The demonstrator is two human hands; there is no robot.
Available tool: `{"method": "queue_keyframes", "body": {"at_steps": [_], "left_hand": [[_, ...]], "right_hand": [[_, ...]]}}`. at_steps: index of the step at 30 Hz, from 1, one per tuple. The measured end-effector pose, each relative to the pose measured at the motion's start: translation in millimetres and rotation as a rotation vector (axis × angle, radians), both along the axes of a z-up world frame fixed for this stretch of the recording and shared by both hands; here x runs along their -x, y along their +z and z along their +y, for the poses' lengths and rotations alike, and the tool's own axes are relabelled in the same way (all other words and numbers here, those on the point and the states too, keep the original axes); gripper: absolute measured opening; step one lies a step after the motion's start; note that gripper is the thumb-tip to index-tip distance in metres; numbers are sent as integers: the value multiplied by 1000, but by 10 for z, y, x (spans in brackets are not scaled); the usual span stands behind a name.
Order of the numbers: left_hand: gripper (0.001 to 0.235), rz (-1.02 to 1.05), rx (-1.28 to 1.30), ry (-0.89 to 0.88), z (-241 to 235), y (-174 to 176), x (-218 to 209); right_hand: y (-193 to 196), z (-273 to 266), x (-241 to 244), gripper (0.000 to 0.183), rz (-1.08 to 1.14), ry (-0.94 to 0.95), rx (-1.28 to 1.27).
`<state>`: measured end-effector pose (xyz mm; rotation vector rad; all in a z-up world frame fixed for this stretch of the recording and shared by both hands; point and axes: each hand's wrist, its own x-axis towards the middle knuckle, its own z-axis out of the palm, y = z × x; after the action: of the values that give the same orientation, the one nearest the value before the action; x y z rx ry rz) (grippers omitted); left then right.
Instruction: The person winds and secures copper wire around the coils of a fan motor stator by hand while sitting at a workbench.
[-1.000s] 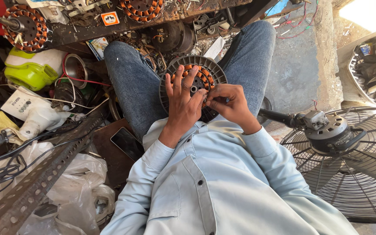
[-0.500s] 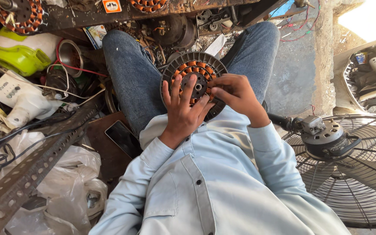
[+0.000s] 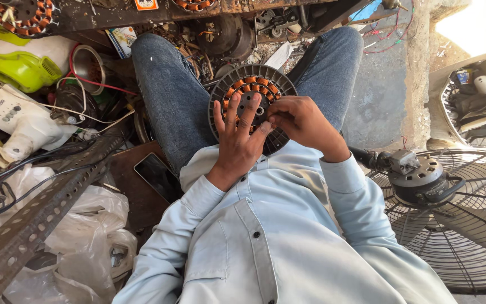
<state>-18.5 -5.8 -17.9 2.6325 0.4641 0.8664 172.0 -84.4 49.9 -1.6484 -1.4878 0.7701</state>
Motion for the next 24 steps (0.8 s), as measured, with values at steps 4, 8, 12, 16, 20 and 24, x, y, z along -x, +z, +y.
{"method": "queue_keyframes", "body": {"at_steps": [4, 8, 12, 16, 20, 24], "left_hand": [[11, 28, 100, -10, 19, 66, -15], [12, 53, 139, -14, 51, 149, -55], [12, 55, 177, -30, 93, 199, -101], [15, 23, 296, -28, 113, 226, -133], [14, -44, 340, -49, 174, 211, -85], [15, -93, 360, 2, 129, 248, -65]], "right_hand": [[69, -52, 58, 11, -42, -24, -19], [130, -110, 130, 10, -131, -76, 5], [166, -139, 193, 10, -232, -124, 32], [230, -155, 217, 10, -223, -169, 87], [478, -134, 188, 10, -203, -192, 192], [662, 48, 104, 20, -316, 71, 34]]}}
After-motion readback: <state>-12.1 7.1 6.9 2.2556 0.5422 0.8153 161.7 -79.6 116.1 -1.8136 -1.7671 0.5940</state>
